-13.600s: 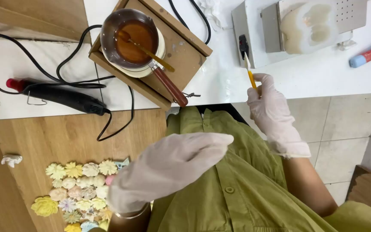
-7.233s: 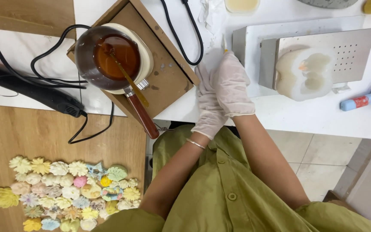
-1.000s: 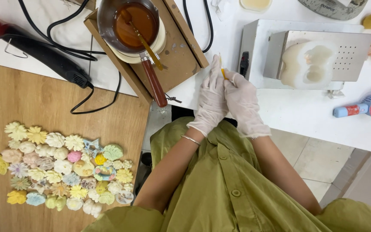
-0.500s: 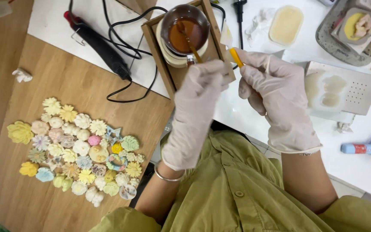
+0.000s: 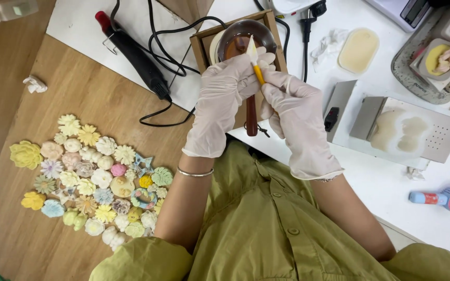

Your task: Pouring melted wax from a pot into a mold using a spoon and then cooling it with a handheld fan.

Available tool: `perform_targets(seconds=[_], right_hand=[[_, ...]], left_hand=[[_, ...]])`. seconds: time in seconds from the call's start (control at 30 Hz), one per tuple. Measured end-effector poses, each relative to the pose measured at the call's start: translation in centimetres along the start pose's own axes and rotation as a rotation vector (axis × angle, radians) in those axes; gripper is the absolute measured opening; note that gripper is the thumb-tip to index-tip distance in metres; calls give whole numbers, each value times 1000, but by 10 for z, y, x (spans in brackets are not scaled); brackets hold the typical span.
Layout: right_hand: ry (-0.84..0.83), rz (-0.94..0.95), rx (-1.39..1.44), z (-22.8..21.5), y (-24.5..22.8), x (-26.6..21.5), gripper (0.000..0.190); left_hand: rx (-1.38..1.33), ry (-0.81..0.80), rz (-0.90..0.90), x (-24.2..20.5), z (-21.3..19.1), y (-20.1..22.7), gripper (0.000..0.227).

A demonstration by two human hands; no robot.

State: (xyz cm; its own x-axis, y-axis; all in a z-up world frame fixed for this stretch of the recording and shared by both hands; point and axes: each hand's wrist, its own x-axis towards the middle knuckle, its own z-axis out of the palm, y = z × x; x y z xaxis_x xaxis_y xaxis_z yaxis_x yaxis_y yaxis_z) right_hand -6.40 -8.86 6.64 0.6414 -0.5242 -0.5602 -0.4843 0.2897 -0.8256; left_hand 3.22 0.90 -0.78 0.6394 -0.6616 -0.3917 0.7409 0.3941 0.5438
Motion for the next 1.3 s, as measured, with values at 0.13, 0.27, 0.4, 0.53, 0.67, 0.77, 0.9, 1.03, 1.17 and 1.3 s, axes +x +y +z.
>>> perform_targets(seconds=[0.13, 0.27, 0.4, 0.53, 0.67, 0.77, 0.9, 1.03, 1.17, 1.3], right_hand=[[15, 25, -14, 5, 6, 7, 22], [34, 2, -15, 8, 14, 8, 24], [54, 11, -29, 10, 14, 6, 26], [79, -23, -67, 10, 21, 8, 27], [93, -47, -140, 10, 24, 8, 29], [101, -18, -149, 12, 17, 9, 30], [125, 135, -67, 17, -8, 8, 31], [149, 168, 79, 17, -3, 13, 29], [123, 45, -45, 23, 8, 11, 31], [133, -113, -194, 31, 8, 6, 33]], left_hand=[[87, 59, -22, 6, -1, 7, 38], [185, 103, -65, 5, 3, 20, 38], [279, 161, -156, 11, 8, 29, 35], [305, 184, -228, 21, 8, 34, 34], [391, 221, -304, 33, 5, 32, 32], [444, 223, -302, 41, -3, 30, 33], [436, 215, -298, 41, -1, 36, 38], [341, 118, -279, 27, 2, 40, 36], [271, 92, -225, 17, 8, 44, 31], [235, 201, -216, 17, 12, 40, 28]])
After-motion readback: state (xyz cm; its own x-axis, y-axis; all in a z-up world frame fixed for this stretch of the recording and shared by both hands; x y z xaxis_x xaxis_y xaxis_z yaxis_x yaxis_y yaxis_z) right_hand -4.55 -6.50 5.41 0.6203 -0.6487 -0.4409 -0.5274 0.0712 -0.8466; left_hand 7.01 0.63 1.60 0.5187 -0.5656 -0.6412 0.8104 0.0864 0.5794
